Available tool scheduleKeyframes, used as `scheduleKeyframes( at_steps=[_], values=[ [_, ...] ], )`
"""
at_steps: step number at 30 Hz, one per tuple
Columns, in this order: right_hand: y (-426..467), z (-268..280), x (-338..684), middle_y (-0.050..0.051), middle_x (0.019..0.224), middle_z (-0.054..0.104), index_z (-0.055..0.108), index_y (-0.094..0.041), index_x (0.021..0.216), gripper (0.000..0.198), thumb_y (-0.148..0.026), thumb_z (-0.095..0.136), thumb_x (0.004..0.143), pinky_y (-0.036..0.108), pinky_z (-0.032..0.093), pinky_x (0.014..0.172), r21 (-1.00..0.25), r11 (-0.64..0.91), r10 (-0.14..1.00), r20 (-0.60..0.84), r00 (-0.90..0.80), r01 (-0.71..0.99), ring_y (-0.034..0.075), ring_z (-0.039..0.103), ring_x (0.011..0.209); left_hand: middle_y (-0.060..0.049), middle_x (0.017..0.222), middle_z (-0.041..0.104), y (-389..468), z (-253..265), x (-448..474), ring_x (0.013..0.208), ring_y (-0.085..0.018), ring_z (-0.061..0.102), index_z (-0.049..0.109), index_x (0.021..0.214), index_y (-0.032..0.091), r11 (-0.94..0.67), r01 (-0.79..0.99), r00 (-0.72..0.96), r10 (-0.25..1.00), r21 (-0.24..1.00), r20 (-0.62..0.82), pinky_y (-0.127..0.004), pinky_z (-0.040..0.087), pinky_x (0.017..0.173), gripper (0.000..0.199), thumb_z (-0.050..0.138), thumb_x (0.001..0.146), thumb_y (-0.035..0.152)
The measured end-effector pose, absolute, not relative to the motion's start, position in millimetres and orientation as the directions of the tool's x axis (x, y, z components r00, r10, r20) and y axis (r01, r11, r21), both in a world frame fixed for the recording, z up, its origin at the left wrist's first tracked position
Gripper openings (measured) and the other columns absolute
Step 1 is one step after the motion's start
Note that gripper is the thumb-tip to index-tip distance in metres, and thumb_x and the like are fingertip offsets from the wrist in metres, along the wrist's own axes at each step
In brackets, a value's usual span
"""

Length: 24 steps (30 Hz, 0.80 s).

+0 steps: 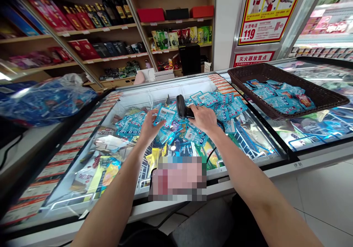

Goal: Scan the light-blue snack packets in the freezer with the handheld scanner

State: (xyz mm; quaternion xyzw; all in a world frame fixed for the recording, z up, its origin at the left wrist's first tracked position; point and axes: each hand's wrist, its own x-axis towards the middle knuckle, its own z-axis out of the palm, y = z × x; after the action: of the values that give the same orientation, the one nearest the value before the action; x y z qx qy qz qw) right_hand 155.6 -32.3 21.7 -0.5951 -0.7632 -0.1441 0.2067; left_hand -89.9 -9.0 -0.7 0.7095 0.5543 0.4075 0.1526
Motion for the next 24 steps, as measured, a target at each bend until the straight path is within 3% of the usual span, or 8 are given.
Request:
scheduleKeyframes(
  at_steps=[7,20,24],
  values=[
    [-34.4,21.0,153.1,0.006,0.096,0.067,0.051,-0.023,0.118,0.038,-0.042,0.049,0.085,0.029,0.034,0.065,-0.018,0.327,0.818,0.506,-0.273,0.945,0.022,0.06,0.088,-0.003,0.094,0.062,-7.5,-0.7,-94.7,0.081,-0.016,0.057,0.047,0.114,0.024,-0.358,0.696,0.028,0.88,0.623,0.475,-0.031,0.043,0.072,0.04,0.053,0.078,0.039],
    [-35.5,19.3,150.7,0.006,0.095,0.067,0.05,-0.023,0.121,0.044,-0.045,0.053,0.083,0.027,0.035,0.066,0.016,0.448,0.779,0.483,-0.4,0.894,0.021,0.06,0.089,-0.006,0.112,0.059,-6.5,-5.1,-95.4,0.106,-0.02,0.054,0.044,0.123,0.025,-0.332,0.75,-0.026,0.85,0.573,0.526,-0.031,0.044,0.081,0.045,0.049,0.081,0.039],
    [-36.0,19.3,148.1,0.005,0.096,0.067,0.052,-0.023,0.119,0.041,-0.044,0.052,0.083,0.027,0.036,0.067,0.023,0.506,0.754,0.473,-0.456,0.862,0.019,0.06,0.089,-0.008,0.116,0.058,-3.0,-7.9,-96.0,0.103,-0.02,0.055,0.043,0.125,0.022,-0.354,0.758,-0.006,0.836,0.548,0.548,-0.032,0.045,0.084,0.046,0.047,0.083,0.038]
  ],
)
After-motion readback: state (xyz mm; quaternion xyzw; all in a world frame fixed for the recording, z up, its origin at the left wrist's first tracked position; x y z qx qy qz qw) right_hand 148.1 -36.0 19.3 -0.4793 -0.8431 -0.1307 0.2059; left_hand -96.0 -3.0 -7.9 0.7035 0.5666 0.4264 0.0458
